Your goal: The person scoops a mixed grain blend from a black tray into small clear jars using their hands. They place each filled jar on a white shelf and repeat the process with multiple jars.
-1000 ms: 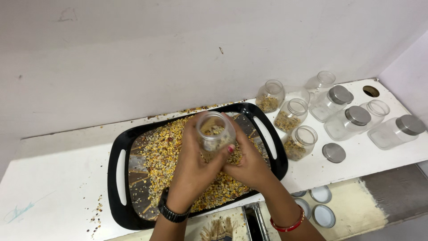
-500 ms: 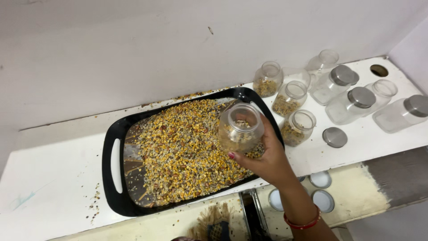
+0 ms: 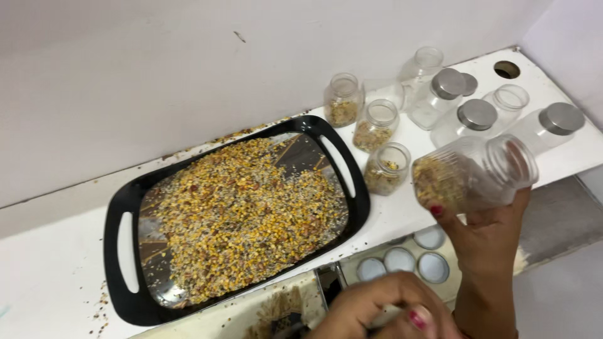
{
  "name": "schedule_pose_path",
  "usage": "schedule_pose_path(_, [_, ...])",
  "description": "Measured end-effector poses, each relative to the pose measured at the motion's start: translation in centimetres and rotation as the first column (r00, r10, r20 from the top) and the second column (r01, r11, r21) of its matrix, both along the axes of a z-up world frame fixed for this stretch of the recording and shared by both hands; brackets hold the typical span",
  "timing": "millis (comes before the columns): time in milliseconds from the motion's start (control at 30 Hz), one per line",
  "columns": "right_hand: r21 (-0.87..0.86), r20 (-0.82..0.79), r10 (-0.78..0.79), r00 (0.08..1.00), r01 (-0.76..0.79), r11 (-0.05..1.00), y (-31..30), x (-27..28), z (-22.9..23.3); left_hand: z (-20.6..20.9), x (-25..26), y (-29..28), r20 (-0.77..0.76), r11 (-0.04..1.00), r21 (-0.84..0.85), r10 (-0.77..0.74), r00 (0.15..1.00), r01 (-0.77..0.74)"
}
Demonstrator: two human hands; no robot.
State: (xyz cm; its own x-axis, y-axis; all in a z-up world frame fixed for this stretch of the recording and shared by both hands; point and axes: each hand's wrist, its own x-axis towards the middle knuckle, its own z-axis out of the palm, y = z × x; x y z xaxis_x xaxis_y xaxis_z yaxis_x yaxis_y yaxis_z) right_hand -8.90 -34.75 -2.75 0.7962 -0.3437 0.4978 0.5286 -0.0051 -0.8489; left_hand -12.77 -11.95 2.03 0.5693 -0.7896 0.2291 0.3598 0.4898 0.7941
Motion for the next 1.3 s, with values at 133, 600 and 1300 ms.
schedule_pose_path(133, [-0.308, -0.225, -0.267, 0.937, 0.192, 0.932, -5.4, 0.3, -2.6, 0.9, 5.6, 0.8, 0.641, 0.772, 0.324, 0.246, 0.727, -0.547])
schedule_pose_path(600, [-0.75, -0.253, -0.519, 0.816, 0.173, 0.638, -4.1, 6.5, -1.6, -1.3, 28.9, -12.7, 0.98, 0.446, 0.15, -0.188, 0.072, -0.883])
schedule_pose_path(1300, [-0.771, -0.317, -0.539, 0.781, 0.119, 0.625, -3.7, 8.9, -1.2, 4.4, 33.9, -14.4, 0.871, 0.249, 0.318, -0.459, 0.178, -0.915])
